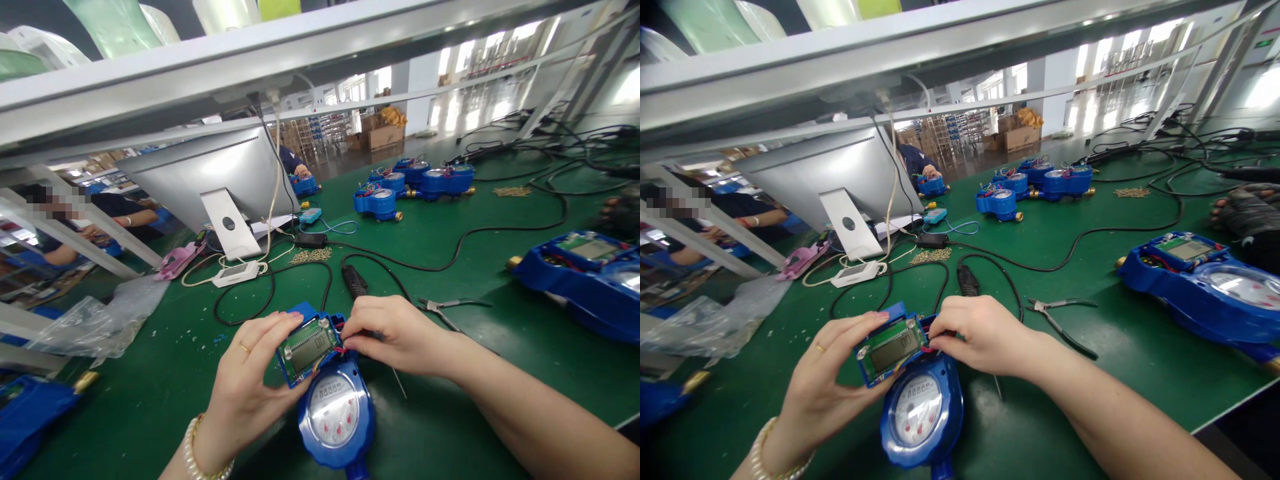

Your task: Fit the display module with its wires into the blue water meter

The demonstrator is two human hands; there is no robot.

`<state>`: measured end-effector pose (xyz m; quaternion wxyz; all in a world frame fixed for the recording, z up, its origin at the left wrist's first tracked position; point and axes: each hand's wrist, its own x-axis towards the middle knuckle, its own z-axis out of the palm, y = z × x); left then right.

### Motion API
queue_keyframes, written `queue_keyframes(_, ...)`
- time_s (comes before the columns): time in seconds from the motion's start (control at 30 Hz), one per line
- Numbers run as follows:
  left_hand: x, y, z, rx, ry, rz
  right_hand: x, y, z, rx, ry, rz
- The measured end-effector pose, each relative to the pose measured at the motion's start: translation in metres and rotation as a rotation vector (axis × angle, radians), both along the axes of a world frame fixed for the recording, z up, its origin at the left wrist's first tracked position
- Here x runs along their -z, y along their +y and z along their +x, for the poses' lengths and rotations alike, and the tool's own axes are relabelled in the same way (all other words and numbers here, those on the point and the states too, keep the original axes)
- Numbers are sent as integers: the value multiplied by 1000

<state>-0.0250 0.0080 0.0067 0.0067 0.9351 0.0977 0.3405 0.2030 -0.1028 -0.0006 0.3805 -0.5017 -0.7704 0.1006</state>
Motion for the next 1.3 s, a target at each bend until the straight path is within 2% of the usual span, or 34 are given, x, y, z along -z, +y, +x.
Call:
queue_keyframes(0.17,3,0,2,-49,74,-58,9,0,-8,77,-120,185)
queue_keyframes(0.27,2,0,3,-56,101,-107,7,-1,-9,72,-99,198)
queue_keyframes(0.33,1,0,2,-42,55,-126,3,-1,-6,49,45,106)
queue_keyframes(0.43,1,1,0,4,-46,-110,-2,3,4,16,238,-151)
queue_keyframes(0.5,4,2,0,22,-87,-97,-1,7,10,-3,282,-291)
queue_keyframes(0.6,10,5,1,31,-118,-104,3,11,16,-28,279,-363)
queue_keyframes(0.77,16,11,-2,55,-141,-169,5,11,11,16,238,-318)
queue_keyframes(0.9,16,12,-3,93,-126,-288,6,9,0,135,136,-88)
queue_keyframes(0.97,15,11,-3,142,-109,-345,8,9,-6,160,165,-23)
queue_keyframes(1.1,12,10,-4,210,-117,-353,13,10,-14,192,290,-62)
queue_keyframes(1.3,16,13,-8,149,-181,-329,16,13,-20,239,420,-139)
